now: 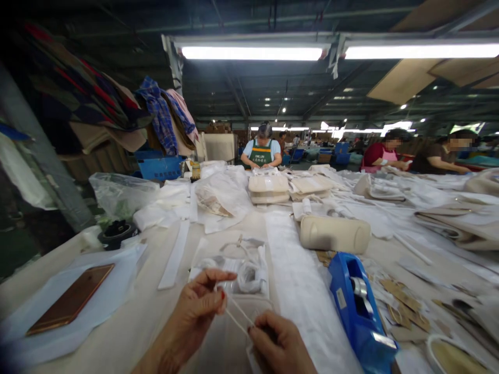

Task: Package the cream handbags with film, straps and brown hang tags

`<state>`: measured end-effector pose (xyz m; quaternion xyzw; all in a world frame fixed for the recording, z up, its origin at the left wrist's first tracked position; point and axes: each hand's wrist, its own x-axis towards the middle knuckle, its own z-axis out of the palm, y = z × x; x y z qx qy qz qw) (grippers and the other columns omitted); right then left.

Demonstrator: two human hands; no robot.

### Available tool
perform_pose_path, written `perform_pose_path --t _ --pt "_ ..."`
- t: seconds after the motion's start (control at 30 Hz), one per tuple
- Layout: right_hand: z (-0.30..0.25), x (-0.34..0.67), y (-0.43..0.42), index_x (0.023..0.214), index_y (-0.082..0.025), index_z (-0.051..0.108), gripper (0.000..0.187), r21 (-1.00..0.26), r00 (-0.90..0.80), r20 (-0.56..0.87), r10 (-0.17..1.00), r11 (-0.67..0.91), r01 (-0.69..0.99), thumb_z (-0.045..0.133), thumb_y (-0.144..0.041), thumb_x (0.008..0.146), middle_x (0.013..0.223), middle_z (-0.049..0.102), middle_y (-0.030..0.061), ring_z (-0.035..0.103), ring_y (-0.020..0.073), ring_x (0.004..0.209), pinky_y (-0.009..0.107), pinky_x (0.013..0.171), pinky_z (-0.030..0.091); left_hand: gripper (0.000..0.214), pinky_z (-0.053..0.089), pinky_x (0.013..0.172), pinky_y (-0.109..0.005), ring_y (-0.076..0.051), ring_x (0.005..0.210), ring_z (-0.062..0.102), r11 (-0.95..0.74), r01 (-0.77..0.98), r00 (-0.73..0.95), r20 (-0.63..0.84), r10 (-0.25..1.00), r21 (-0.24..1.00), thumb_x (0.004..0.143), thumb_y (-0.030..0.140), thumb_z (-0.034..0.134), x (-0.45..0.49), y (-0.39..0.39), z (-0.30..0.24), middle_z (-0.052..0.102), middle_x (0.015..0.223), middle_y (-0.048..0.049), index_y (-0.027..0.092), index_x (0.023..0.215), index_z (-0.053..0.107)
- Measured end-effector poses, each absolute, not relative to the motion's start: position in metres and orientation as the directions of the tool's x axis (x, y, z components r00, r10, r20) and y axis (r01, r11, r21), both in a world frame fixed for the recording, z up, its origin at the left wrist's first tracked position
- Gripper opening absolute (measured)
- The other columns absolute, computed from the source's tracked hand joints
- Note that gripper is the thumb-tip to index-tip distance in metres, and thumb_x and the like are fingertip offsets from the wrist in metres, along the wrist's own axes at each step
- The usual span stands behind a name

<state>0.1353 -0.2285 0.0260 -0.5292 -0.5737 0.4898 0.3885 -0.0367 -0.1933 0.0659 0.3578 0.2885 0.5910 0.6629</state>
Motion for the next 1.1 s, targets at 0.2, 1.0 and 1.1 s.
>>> perform_pose_path --t 0.2,1.0,1.1 --pt "0.042 0.148 -0.24 0.078 -0.017 0.067 0.03 -0.977 -0.268 -0.134 0.954 -0.172 -0.126 0.077 -0.041 0.062 0.064 0.061 -0.0032 0.049 0.0094 0.058 0.02 0.054 0.037 0.025 0.039 0.052 -0.018 -0.006 0.059 0.052 -0.142 -0.256 0.192 0.194 0.962 0.956 0.06 0.017 0.076 -0.056 -0.185 0.092 0.066 0.092 -0.0054 0.015 0.084 0.067" --pt "0.026 0.148 -0.262 0.09 -0.021 0.069 0.023 -0.978 -0.359 0.035 0.933 -0.042 -0.204 0.07 -0.038 0.075 0.074 0.061 -0.0013 0.051 0.0111 0.067 0.021 0.061 0.04 0.018 0.046 0.065 -0.023 -0.013 0.074 0.06 -0.666 0.205 0.406 0.557 0.724 0.717 0.087 0.02 0.052 -0.041 -0.21 0.119 0.064 0.079 -0.0051 0.014 0.077 0.066" --pt "0.024 0.145 -0.261 0.088 -0.021 0.071 0.022 -0.982 -0.298 0.061 0.953 0.004 -0.189 0.065 -0.041 0.079 0.071 0.062 0.0 0.052 0.0108 0.063 0.021 0.059 0.043 0.019 0.045 0.063 -0.023 -0.013 0.071 0.058 -0.665 0.213 0.405 0.554 0.727 0.716 0.087 0.021 0.052 -0.04 -0.212 0.122 0.063 0.077 -0.0049 0.014 0.076 0.066"
